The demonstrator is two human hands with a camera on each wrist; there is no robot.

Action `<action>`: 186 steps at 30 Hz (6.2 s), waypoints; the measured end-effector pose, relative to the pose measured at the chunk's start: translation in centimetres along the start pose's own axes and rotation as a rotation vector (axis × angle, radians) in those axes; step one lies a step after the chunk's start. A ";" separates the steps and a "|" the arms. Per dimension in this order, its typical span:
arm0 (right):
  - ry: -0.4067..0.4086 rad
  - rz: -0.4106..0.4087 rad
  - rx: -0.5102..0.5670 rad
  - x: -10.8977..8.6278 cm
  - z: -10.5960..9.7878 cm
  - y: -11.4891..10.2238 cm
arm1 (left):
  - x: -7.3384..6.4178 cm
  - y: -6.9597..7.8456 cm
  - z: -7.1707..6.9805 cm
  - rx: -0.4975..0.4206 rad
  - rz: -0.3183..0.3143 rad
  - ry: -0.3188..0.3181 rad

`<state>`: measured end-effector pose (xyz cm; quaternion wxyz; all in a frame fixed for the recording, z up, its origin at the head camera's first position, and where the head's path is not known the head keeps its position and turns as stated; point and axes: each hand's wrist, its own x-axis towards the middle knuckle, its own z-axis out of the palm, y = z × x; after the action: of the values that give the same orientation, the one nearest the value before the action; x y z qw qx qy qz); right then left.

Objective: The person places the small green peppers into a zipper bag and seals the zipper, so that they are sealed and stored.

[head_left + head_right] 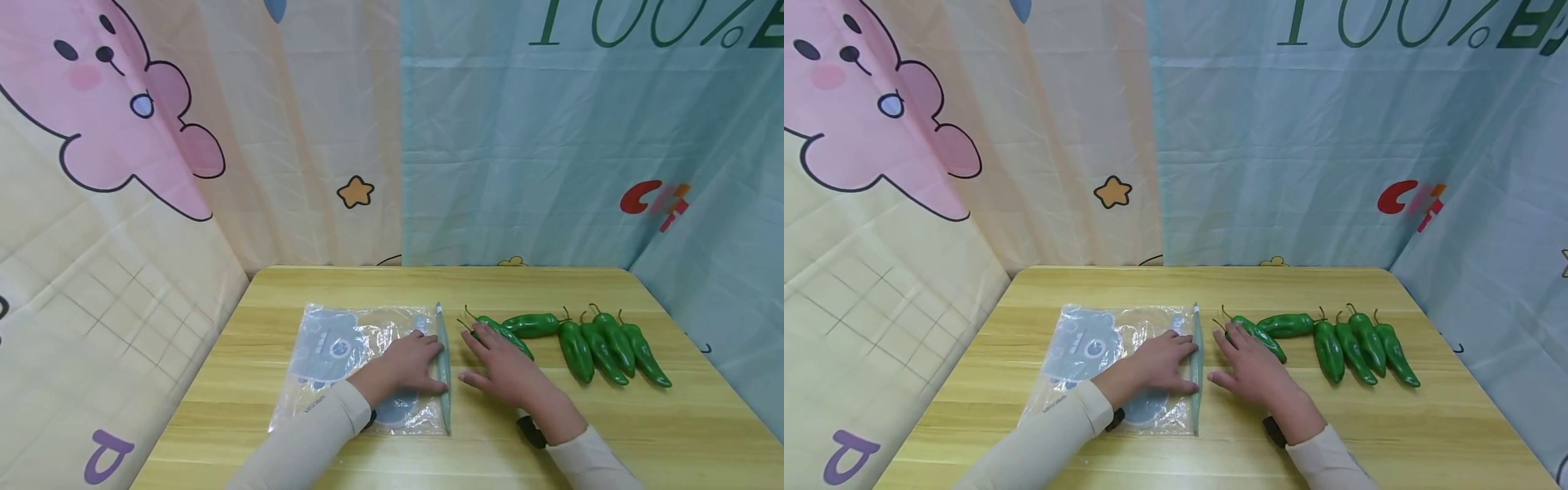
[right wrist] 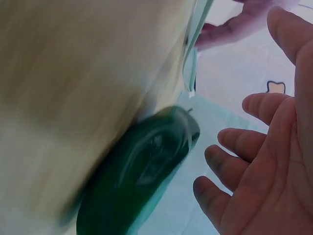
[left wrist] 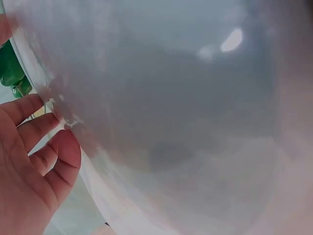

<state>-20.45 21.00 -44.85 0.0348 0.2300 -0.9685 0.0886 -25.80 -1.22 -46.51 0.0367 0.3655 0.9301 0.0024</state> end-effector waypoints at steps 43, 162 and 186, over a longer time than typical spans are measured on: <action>-0.279 0.005 0.153 4.3 2.6 -3.4 | -3.3 -2.8 0.1 -0.105 -0.013 -0.037; -0.317 0.053 0.081 5.1 2.5 -4.7 | -6.1 -1.6 0.8 -1.774 -0.471 0.414; -0.313 0.070 0.096 5.3 2.5 -4.8 | -6.9 -0.6 0.9 -2.351 -0.366 0.757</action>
<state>-23.05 13.96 -45.94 -0.1307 0.2084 -0.9642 0.0988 -21.09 -6.39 -46.96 0.0710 -0.0471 0.3540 0.9314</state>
